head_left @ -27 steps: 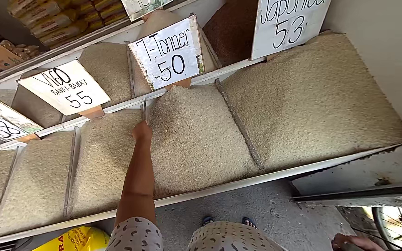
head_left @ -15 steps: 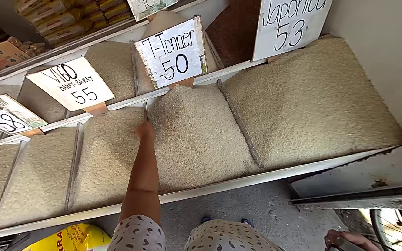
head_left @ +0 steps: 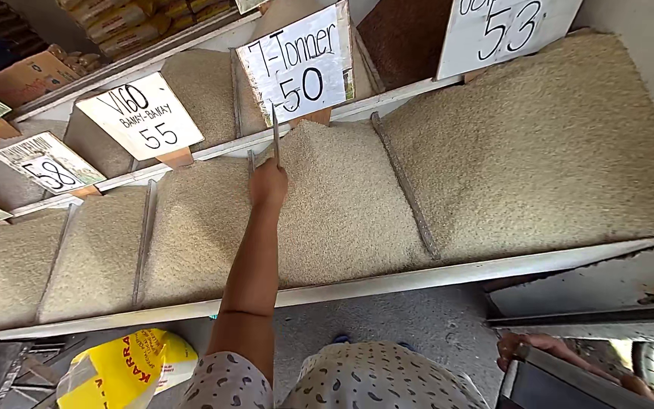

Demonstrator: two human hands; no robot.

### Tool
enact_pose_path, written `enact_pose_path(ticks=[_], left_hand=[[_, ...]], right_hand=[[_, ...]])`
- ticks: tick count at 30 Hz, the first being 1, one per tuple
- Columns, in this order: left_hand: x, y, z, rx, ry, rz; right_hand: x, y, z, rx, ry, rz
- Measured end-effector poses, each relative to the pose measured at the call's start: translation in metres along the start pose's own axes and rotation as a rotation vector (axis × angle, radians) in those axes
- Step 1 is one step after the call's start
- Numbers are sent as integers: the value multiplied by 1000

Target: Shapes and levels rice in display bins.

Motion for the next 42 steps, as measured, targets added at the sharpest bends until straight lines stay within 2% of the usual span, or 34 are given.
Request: enact_pose_path(ticks=[2,5,8,11,14,18,23,26,28,30,34,36,39,42], left_hand=[[40,-5,19,-37,-94,4],[99,15,55,27,-213,-27],[124,43,91,119,-256,-53],[122,61,113,255,-289,-92],[113,73,120,283,-309,-95],[68,75,103,314,-291,-88],[-4,50,55,220,-152,-25],[-18,19,36,117,-44,22],[-6,0,32,43,-21,23],[25,-5,36,5,-53,-17],[101,27,69,132,-178,-135],[123,53,96,236,-187,-192],[122,76,129,326,-192,-170],[110,68,136,266,-178,-114]], right_hand=[[0,-2,-2,36,-13,13],[-1,-1,-2,18,-40,31],[-1,-4,-12,47,-94,92],[2,-5,-21,90,-68,102],[5,-4,-29,150,-24,65],[3,-2,-29,149,-51,63],[7,-1,-27,155,-28,94],[12,4,-23,143,-24,97],[12,3,-17,123,-45,118],[10,3,-7,96,-79,145],[6,11,8,4,-109,147],[3,12,9,0,-120,148],[2,15,0,0,-118,177],[7,25,-16,21,-54,189]])
Point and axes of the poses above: each hand's wrist, its own z-axis away from the middle knuckle, its own y-axis out of the palm, x = y × z, the point moved 1 cm from there along -z, towards the middle knuckle, and after that the axes turned 7 degrees about y, right-handed, at the moved point
